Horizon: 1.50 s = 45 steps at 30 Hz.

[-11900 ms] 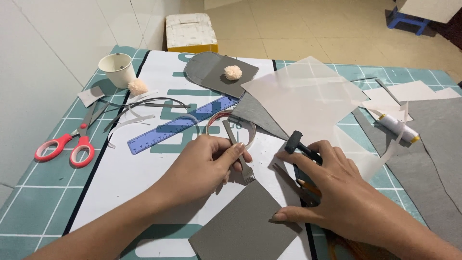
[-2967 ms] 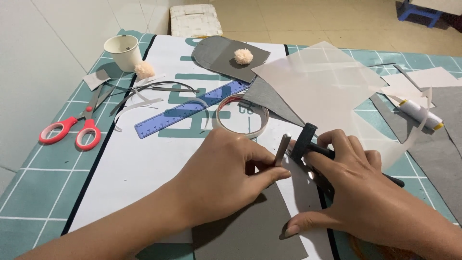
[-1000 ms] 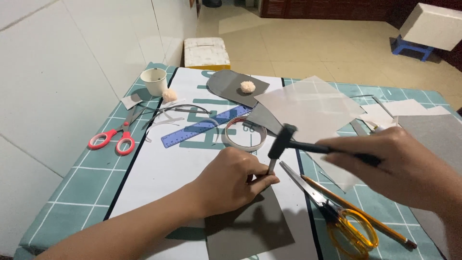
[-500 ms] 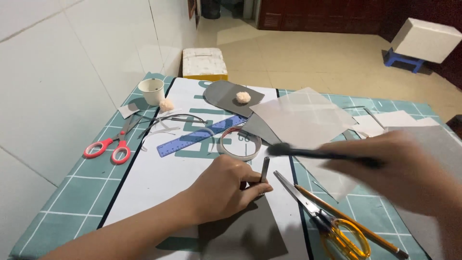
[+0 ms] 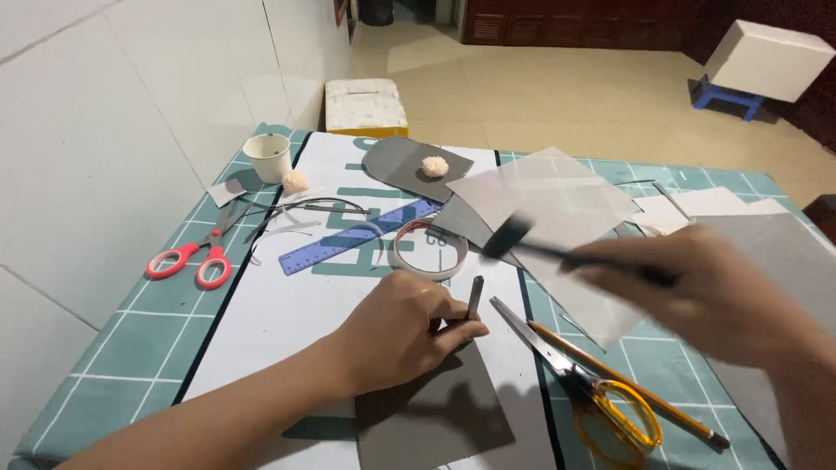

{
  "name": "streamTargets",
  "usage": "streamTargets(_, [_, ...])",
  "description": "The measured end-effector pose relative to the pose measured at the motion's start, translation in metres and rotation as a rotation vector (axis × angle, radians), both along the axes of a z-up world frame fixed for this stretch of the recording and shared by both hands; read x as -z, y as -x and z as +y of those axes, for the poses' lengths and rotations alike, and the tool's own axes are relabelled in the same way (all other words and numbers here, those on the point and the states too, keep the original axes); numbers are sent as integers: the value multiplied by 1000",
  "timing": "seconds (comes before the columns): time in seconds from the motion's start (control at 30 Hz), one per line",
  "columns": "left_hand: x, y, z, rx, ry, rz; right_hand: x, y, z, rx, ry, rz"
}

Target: Measuring a piece of leather and using a hammer and pricking iron to mark stitching holes along the edge.

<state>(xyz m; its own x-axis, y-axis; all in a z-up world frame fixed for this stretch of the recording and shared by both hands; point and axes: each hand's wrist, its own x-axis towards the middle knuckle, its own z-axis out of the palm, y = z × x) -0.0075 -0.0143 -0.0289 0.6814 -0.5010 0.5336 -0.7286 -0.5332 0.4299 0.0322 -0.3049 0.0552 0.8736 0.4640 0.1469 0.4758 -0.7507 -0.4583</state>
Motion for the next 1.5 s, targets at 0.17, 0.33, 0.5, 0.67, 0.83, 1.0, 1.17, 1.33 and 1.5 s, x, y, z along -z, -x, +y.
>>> streamTargets(0.17, [-1,1,0,7,15,19,17,8,37,203,-186,-54])
streamTargets(0.33, [-8,5,2,-4,64,80,34,26,77,163,257,311])
streamTargets(0.5, [-18,7,0,-36,227,230,37,26,87,233,401,308])
streamTargets(0.67, [-27,3,3,-82,512,398,37,26,89,257,491,318])
streamTargets(0.83, [-39,1,9,-256,290,585,38,25,89,262,500,320])
streamTargets(1.0, [-38,-2,3,-342,99,747,36,25,92,284,536,344])
streamTargets(1.17, [-37,-2,3,-335,125,819,33,25,95,293,561,373])
streamTargets(1.33, [-42,-1,2,-349,114,846,35,25,93,286,540,349])
streamTargets(1.5, [-35,-3,4,-333,106,791,33,25,95,292,556,361])
